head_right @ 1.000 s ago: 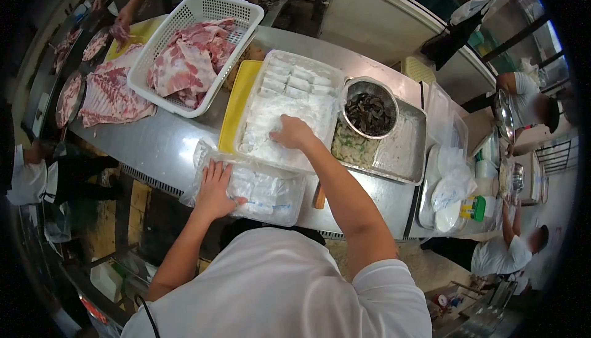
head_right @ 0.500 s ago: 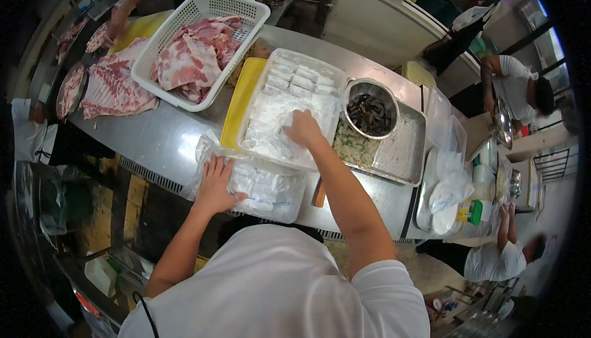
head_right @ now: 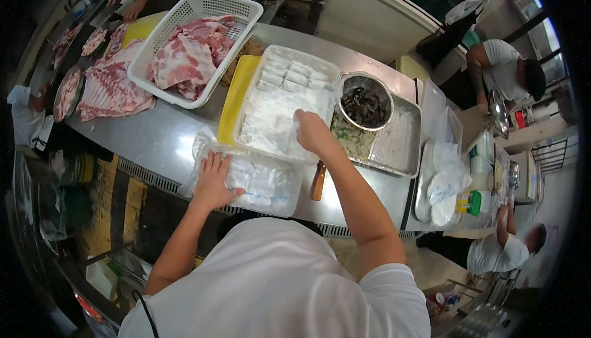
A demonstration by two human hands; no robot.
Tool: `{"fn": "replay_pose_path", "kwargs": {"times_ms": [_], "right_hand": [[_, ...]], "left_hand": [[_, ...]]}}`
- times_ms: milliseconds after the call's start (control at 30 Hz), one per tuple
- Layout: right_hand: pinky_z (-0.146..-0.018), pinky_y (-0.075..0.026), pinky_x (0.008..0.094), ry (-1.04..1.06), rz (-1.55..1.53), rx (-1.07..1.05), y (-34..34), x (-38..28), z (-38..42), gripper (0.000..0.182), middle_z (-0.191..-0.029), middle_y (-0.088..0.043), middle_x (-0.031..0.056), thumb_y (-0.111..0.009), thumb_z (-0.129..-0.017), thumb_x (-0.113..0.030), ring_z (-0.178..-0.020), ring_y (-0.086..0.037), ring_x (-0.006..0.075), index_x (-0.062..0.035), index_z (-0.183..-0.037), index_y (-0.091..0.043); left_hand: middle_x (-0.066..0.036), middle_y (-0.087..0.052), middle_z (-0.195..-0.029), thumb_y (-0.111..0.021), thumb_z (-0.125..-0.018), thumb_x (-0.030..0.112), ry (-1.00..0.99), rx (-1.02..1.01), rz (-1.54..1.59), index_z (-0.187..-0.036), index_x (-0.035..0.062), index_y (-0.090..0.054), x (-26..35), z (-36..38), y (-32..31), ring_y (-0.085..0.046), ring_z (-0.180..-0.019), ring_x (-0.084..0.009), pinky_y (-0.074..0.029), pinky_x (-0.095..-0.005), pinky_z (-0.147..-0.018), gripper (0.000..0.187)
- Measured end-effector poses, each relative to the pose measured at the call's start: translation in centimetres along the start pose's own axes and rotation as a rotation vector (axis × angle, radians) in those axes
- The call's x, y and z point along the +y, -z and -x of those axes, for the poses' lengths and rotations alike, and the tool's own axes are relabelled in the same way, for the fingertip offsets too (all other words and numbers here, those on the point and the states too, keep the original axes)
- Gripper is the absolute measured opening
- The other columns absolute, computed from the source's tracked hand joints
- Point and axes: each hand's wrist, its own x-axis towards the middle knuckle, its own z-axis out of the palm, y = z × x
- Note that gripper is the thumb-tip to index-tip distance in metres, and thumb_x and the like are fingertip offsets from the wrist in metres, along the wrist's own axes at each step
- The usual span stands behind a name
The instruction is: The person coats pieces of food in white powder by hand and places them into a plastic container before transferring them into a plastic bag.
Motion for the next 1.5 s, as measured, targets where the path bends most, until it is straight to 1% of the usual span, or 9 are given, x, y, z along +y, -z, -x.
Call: {"fn": "replay_pose_path", "kwargs": {"times_ms": [267,367,467,767,1167,1267,1300,1400,1500], "right_hand": [[-0.089,-0.056,0.0515,0.167,0.0,0.249,-0.6,2.1,-0.6,0.036,-0.102,-0.071,0.0332,-0.062,-0.081,-0.001,-0.099,-0.07,0.0489,0.0056,-0.116,-0.067],[-0.092,-0.057,0.0483,0.0,-0.108,-0.108,1.9,0.6,-0.6,0.038,-0.107,-0.071,0.0342,-0.066,-0.083,-0.01,-0.103,-0.07,0.0485,0.0075,-0.117,-0.068],[-0.094,-0.057,0.0458,-0.208,-0.018,0.011,0.1,1.9,-2.8,0.044,-0.111,-0.071,0.0348,-0.071,-0.084,-0.022,-0.106,-0.07,0.0466,0.0086,-0.116,-0.069],[-0.094,-0.056,0.0474,-0.184,-0.049,-0.007,-3.3,-0.2,-4.6,0.047,-0.113,-0.071,0.0308,-0.074,-0.086,-0.031,-0.108,-0.068,0.0457,0.0053,-0.115,-0.068],[-0.092,-0.054,0.0496,0.076,0.015,0.132,-3.2,-0.6,1.4,0.036,-0.111,-0.069,0.0296,-0.065,-0.086,-0.003,-0.105,-0.066,0.0485,0.0022,-0.122,-0.062],[-0.087,-0.056,0.046,-0.02,-0.217,0.264,-1.9,-0.1,2.0,0.034,-0.104,-0.069,0.0297,-0.066,-0.086,-0.004,-0.097,-0.069,0.0464,0.0022,-0.119,-0.063],[-0.083,-0.057,0.0396,-0.208,-0.4,0.25,-0.2,-2.3,3.0,0.029,-0.099,-0.073,0.0236,-0.066,-0.089,-0.002,-0.088,-0.072,0.0362,0.0018,-0.117,-0.064],[-0.078,-0.058,0.0357,-0.221,-1.014,0.274,-0.5,-4.9,4.6,0.025,-0.098,-0.073,0.0138,-0.065,-0.093,0.002,-0.086,-0.072,0.0239,0.001,-0.118,-0.065],[-0.074,-0.06,0.0333,-0.251,-1.081,0.089,-3.2,-9.9,6.7,0.029,-0.104,-0.071,0.0071,-0.061,-0.095,0.007,-0.088,-0.069,0.0167,-0.0034,-0.122,-0.065]], "left_hand": [[-0.028,-0.03,-0.166,-0.086,-0.077,0.049,-0.021,0.03,0.015,-0.16,0.0019,-0.035,-0.2,0.1,-0.5,-0.018,-0.158,-0.0456,-0.016,-0.0569,-0.129,0.108],[-0.028,-0.03,-0.166,-0.086,-0.077,0.049,-0.019,0.03,0.017,-0.16,0.002,-0.035,-0.1,0.2,-0.3,-0.018,-0.158,-0.0456,-0.016,-0.0569,-0.129,0.108],[-0.028,-0.03,-0.166,-0.086,-0.077,0.048,-0.017,0.033,0.026,-0.16,0.0019,-0.034,0.0,0.1,-0.1,-0.018,-0.158,-0.0454,-0.016,-0.0567,-0.129,0.108],[-0.026,-0.036,-0.164,-0.082,-0.085,0.04,-0.009,0.111,0.09,-0.156,0.0011,-0.041,-0.4,0.6,0.2,-0.024,-0.157,-0.0421,-0.019,-0.0521,-0.129,0.092],[-0.019,-0.064,-0.136,-0.08,-0.083,0.01,-0.163,0.561,0.243,-0.126,-0.0007,-0.067,-1.5,2.9,2.1,-0.06,-0.122,-0.039,-0.048,-0.0466,-0.107,0.045],[-0.019,-0.065,-0.133,-0.081,-0.083,0.009,-0.043,0.738,0.089,-0.128,-0.0009,-0.066,-1.8,2.9,4.0,-0.063,-0.114,-0.0388,-0.049,-0.046,-0.103,0.048],[-0.018,-0.065,-0.131,-0.081,-0.083,0.01,0.029,0.786,0.043,-0.129,-0.0009,-0.065,-1.8,3.1,4.6,-0.063,-0.112,-0.0386,-0.05,-0.046,-0.102,0.05],[-0.019,-0.064,-0.131,-0.082,-0.084,0.012,0.356,0.66,0.272,-0.135,-0.0016,-0.061,-4.2,2.4,3.0,-0.064,-0.111,-0.0357,-0.05,-0.0455,-0.102,0.057],[-0.015,-0.071,-0.119,-0.082,-0.088,0.017,0.454,0.466,0.514,-0.142,-0.0002,-0.057,-5.9,2.4,2.6,-0.069,-0.102,-0.0278,-0.055,-0.0423,-0.092,0.062]]}}
